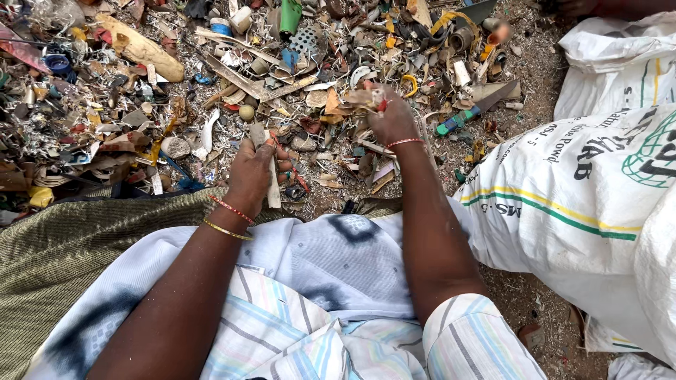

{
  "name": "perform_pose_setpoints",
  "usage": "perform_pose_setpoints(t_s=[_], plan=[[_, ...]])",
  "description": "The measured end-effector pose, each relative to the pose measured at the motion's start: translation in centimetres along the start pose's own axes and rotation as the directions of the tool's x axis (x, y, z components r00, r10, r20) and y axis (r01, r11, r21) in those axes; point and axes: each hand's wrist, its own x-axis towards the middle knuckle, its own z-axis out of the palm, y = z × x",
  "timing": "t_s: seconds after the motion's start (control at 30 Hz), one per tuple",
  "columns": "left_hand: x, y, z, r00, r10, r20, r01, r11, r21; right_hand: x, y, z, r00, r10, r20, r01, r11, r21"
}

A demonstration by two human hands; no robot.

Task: The person sits on the ground and sorts through a pile of mixed waste by hand, picking out specific items like wooden sticks and pieces of plastic and placing them into a large white bag.

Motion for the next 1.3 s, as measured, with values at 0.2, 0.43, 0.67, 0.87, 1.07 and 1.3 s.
perform_pose_setpoints(t_s=[0.2,0.43,0.67,0.87,1.07,1.3], plan=[[0.2,-0.2,0.3,1.000,-0.001,0.017,0.001,1.000,0.001,-0.1,-3.0,5.7,0.969,-0.230,0.084,0.244,0.938,-0.246],[0.4,-0.2,0.3,1.000,-0.019,-0.009,0.019,1.000,0.021,2.2,0.8,7.2,0.960,-0.275,-0.040,0.265,0.949,-0.170],[0.5,-0.2,0.2,1.000,0.005,-0.005,-0.005,1.000,0.003,1.4,3.0,-0.4,0.998,0.044,0.042,-0.051,0.980,0.192],[0.2,0.0,0.6,1.000,-0.015,0.005,0.015,1.000,0.002,-0.6,2.6,-3.1,0.996,-0.058,0.066,-0.012,0.654,0.757],[0.2,0.1,0.6,1.000,0.016,-0.006,-0.016,1.000,0.020,-0.4,3.4,-4.0,0.991,-0.060,0.121,-0.085,0.422,0.903],[0.5,-0.5,0.4,1.000,0.017,0.004,-0.017,1.000,0.019,-0.7,0.9,-0.6,0.989,-0.094,0.116,0.069,0.977,0.201]])
